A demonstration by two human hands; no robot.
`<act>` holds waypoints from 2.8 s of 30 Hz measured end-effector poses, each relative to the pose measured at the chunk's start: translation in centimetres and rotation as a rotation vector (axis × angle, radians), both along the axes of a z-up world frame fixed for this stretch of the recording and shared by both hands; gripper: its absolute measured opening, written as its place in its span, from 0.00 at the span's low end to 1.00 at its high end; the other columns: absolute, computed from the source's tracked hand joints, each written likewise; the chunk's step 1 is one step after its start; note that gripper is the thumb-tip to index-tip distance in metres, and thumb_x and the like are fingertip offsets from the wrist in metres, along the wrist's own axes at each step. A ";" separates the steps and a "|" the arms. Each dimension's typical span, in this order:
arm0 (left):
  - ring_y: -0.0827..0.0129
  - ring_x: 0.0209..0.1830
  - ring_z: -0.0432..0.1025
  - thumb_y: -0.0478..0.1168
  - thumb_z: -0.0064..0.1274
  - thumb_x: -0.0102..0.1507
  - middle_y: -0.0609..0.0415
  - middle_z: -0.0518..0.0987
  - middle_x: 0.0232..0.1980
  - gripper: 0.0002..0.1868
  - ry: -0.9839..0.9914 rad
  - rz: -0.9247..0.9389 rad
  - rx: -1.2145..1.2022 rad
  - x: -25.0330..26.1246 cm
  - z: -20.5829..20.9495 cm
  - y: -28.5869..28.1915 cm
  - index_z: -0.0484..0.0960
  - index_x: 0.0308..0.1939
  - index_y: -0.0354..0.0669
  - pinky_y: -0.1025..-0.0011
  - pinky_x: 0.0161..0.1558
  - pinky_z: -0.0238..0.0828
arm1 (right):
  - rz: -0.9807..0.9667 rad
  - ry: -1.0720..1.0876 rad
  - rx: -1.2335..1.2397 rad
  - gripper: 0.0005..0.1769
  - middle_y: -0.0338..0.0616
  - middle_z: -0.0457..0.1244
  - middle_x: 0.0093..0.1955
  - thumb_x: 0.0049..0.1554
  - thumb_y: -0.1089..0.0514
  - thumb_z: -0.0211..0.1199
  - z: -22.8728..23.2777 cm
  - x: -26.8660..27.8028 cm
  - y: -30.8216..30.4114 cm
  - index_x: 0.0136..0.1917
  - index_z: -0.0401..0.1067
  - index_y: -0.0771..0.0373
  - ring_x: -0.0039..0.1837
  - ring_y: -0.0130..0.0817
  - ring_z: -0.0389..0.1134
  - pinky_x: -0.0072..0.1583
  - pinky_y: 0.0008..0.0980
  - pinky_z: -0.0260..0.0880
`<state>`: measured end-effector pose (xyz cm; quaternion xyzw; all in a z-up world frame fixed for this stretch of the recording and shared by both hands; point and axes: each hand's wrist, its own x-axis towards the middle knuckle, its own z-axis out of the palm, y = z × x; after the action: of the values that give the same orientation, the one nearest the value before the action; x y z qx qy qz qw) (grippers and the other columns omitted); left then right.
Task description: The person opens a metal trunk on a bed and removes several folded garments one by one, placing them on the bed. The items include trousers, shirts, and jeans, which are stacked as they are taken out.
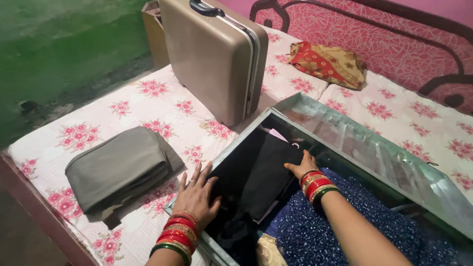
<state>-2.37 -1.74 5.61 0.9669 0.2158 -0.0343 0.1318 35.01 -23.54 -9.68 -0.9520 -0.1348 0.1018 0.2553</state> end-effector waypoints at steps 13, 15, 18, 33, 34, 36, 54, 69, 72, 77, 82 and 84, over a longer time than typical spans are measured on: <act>0.62 0.82 0.39 0.54 0.54 0.59 0.57 0.48 0.82 0.31 -0.102 0.002 0.025 -0.1 -1.3 0.0 0.74 0.65 0.51 0.49 0.77 0.34 | 0.133 0.002 0.090 0.40 0.53 0.71 0.62 0.43 0.35 0.75 9.4 -5.3 2.6 0.64 0.77 0.56 0.65 0.50 0.72 0.67 0.43 0.71; 0.63 0.82 0.40 0.54 0.54 0.59 0.57 0.47 0.82 0.31 -0.093 0.006 0.020 -0.1 -1.4 0.0 0.74 0.65 0.51 0.50 0.77 0.35 | 0.264 -0.404 0.053 0.33 0.51 0.68 0.60 0.42 0.39 0.77 10.0 -7.0 2.9 0.56 0.79 0.58 0.63 0.50 0.69 0.65 0.44 0.69; 0.63 0.82 0.39 0.54 0.55 0.59 0.58 0.47 0.82 0.30 -0.097 0.005 0.027 0.2 -1.3 0.2 0.74 0.64 0.51 0.50 0.77 0.35 | 0.475 -0.760 0.064 0.26 0.52 0.66 0.57 0.41 0.46 0.77 10.7 -9.2 3.1 0.51 0.79 0.58 0.60 0.51 0.67 0.61 0.45 0.67; 0.65 0.82 0.40 0.54 0.53 0.61 0.59 0.45 0.83 0.27 -0.039 0.020 -0.022 0.1 -0.3 0.2 0.77 0.62 0.50 0.53 0.78 0.35 | 0.462 -0.848 0.021 0.27 0.51 0.65 0.63 0.49 0.52 0.68 10.5 -12.0 3.0 0.63 0.77 0.53 0.62 0.47 0.69 0.61 0.41 0.71; 0.65 0.82 0.41 0.54 0.53 0.61 0.59 0.45 0.83 0.27 -0.051 0.022 -0.027 -0.1 -0.3 0.1 0.78 0.61 0.50 0.53 0.78 0.36 | 0.310 -0.696 0.093 0.22 0.50 0.66 0.60 0.53 0.52 0.68 10.2 -11.3 2.3 0.62 0.79 0.48 0.61 0.47 0.69 0.62 0.41 0.71; 0.65 0.82 0.41 0.53 0.53 0.60 0.59 0.46 0.83 0.26 -0.080 0.021 -0.036 -0.2 -0.3 0.0 0.79 0.60 0.51 0.54 0.78 0.37 | 0.163 -0.538 0.294 0.20 0.52 0.69 0.59 0.56 0.49 0.69 9.4 -8.8 1.5 0.61 0.78 0.50 0.60 0.50 0.71 0.61 0.42 0.71; 0.67 0.82 0.43 0.65 0.51 0.61 0.58 0.47 0.83 0.42 -0.124 0.031 -0.106 -0.5 -1.6 0.7 0.64 0.72 0.48 0.57 0.76 0.43 | 0.380 0.240 0.912 0.19 0.43 0.71 0.50 0.52 0.61 0.72 19.3 -8.1 5.6 0.57 0.76 0.67 0.50 0.30 0.72 0.56 0.31 0.72; 0.65 0.46 0.77 0.55 0.61 0.60 0.47 0.84 0.50 0.30 -0.884 0.334 -1.573 3.2 -0.4 15.0 0.83 0.56 0.35 0.67 0.52 0.72 | 0.526 0.395 1.116 0.19 0.40 0.69 0.50 0.55 0.64 0.68 34.2 -18.9 21.7 0.60 0.75 0.64 0.53 0.30 0.70 0.57 0.30 0.70; 0.70 0.43 0.79 0.53 0.64 0.55 0.53 0.85 0.46 0.27 -0.881 0.408 -1.588 0.5 -0.6 19.5 0.84 0.52 0.40 0.69 0.47 0.75 | 0.471 0.393 1.104 0.21 0.39 0.69 0.51 0.54 0.62 0.68 32.0 -18.6 27.0 0.61 0.74 0.64 0.53 0.28 0.70 0.58 0.28 0.70; 0.69 0.37 0.80 0.54 0.66 0.57 0.50 0.87 0.42 0.30 -0.823 0.418 -1.344 -4.4 -2.5 28.0 0.86 0.49 0.27 0.73 0.42 0.77 | 0.307 0.358 0.936 0.22 0.41 0.71 0.51 0.52 0.61 0.71 26.2 -19.3 35.0 0.60 0.75 0.63 0.53 0.32 0.72 0.56 0.32 0.73; 0.71 0.33 0.75 0.53 0.68 0.55 0.50 0.85 0.40 0.29 -0.649 0.485 -1.137 -10.1 -3.8 36.4 0.84 0.50 0.34 0.71 0.37 0.73 | 0.312 0.516 0.585 0.27 0.41 0.70 0.49 0.49 0.64 0.72 20.8 -21.5 39.9 0.62 0.72 0.55 0.51 0.35 0.72 0.51 0.40 0.74; 0.69 0.31 0.73 0.53 0.69 0.55 0.49 0.83 0.39 0.30 -0.499 0.517 -1.031 -11.9 -3.4 39.5 0.84 0.51 0.34 0.69 0.36 0.70 | 0.302 0.622 0.490 0.27 0.42 0.69 0.48 0.48 0.63 0.72 19.0 -22.1 41.1 0.62 0.72 0.54 0.51 0.37 0.72 0.51 0.41 0.76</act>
<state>-14.31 37.71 2.16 0.6744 0.3612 0.1258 0.6316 12.89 17.56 9.28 -0.7567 -0.2096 0.3854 0.4848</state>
